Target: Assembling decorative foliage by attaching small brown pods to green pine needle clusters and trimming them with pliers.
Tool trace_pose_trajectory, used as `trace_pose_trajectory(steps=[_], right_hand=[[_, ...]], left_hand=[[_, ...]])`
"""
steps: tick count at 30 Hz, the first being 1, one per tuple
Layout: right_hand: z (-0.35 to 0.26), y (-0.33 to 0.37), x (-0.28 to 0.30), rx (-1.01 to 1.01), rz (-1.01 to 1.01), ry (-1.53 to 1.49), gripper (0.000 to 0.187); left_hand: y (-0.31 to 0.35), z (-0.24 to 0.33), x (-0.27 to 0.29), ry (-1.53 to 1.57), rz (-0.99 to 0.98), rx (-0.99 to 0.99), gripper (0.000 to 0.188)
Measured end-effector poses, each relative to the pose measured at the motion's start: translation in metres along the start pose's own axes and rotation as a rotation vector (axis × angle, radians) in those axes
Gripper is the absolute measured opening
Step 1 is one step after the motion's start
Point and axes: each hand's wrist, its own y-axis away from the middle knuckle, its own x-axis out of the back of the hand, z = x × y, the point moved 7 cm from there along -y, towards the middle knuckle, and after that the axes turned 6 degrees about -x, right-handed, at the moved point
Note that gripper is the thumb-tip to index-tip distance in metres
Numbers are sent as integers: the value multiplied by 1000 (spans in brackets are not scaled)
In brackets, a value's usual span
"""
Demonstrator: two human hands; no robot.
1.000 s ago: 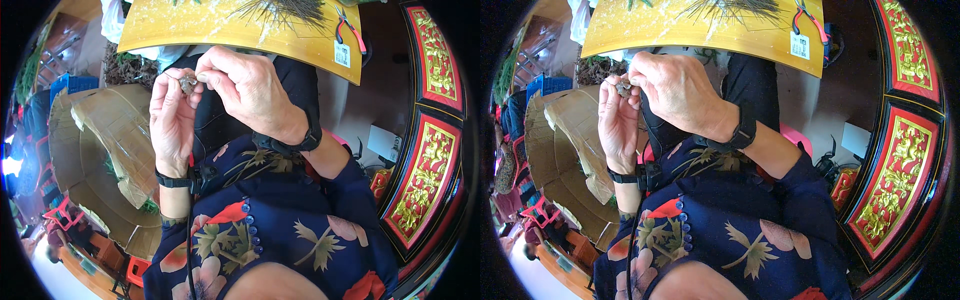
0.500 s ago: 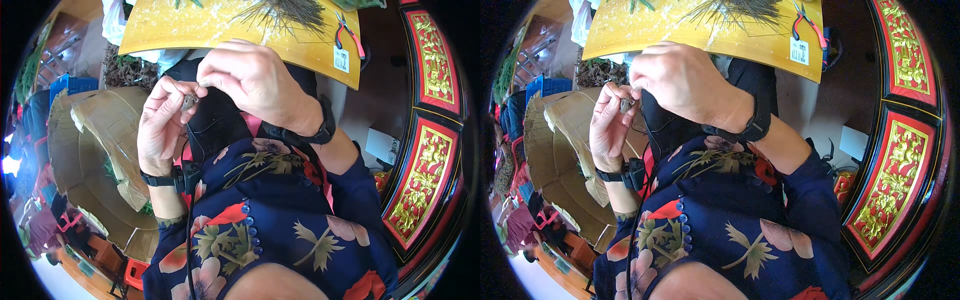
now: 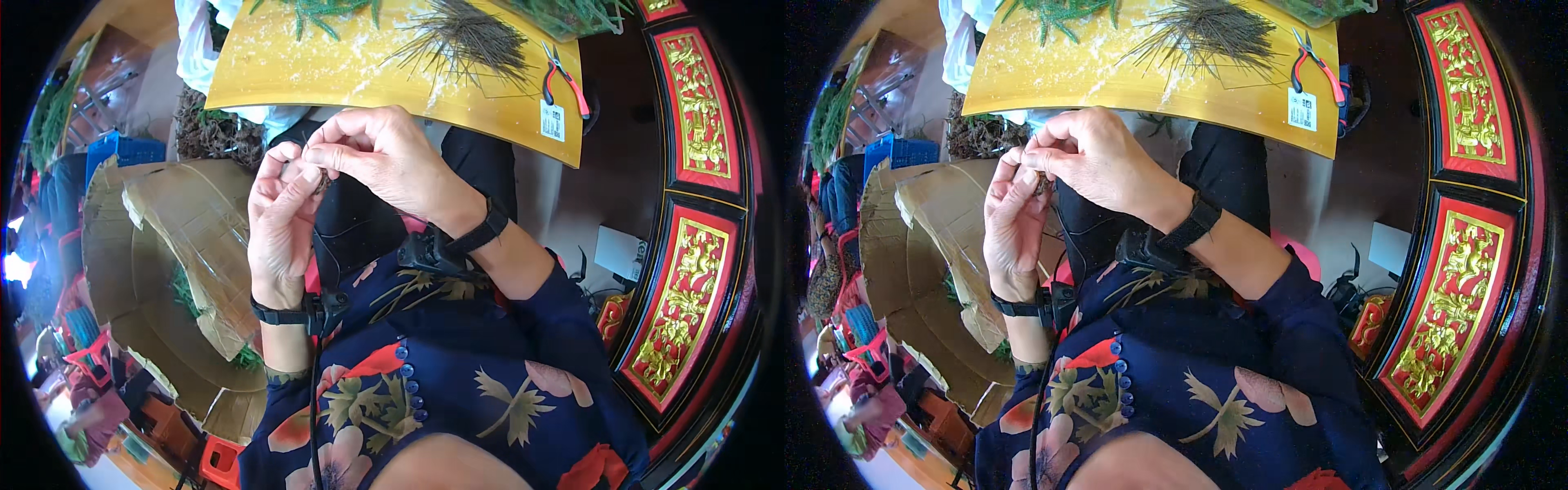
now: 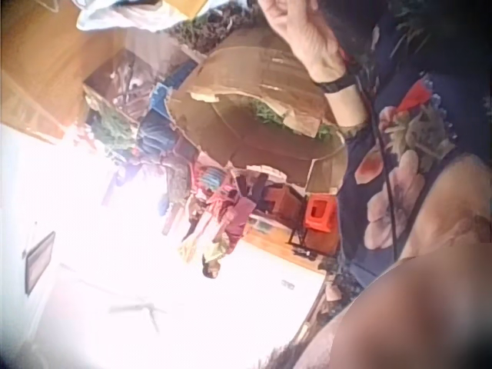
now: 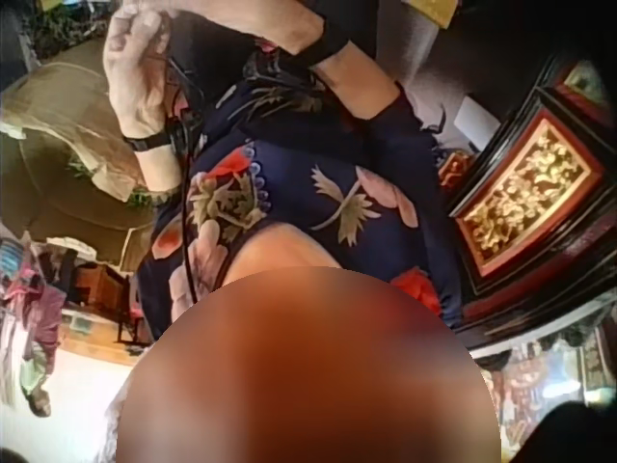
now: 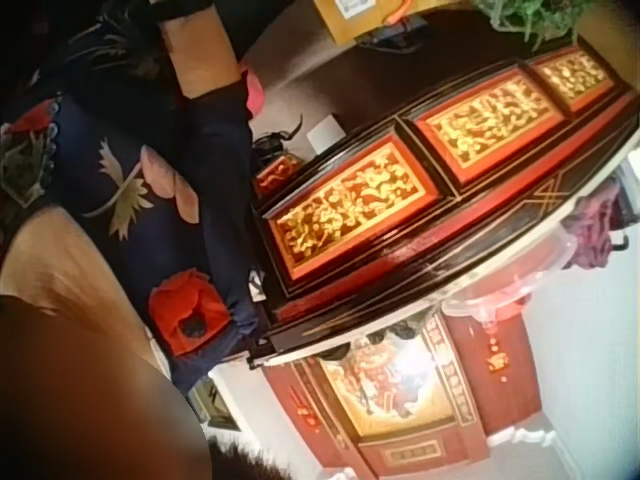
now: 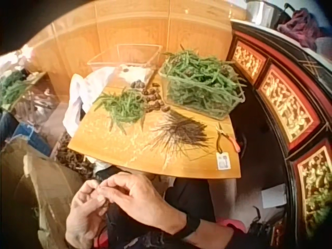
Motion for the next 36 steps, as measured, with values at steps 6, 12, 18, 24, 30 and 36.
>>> trace_pose_trajectory(steps=[6,12,18,24,30,36], right_hand=[[-4,5,3,-58,53,42,11],[-3,11,14,78,150,-70,9],[-16,23,20,211,211,245,6],[-42,29,18,522,177,512,13],[-49,26,19,493,261,583,20],[-51,28,12,771,123,635,23]], left_hand=[[1,3,-13,-144,-60,88,13],[-1,-4,-25,-160,-168,192,21],[-2,-12,-21,-112,-134,220,15],[-5,-8,-16,-126,-125,208,15],[-3,-6,-14,-111,-114,210,15],[-3,-12,-8,-199,-46,250,16]])
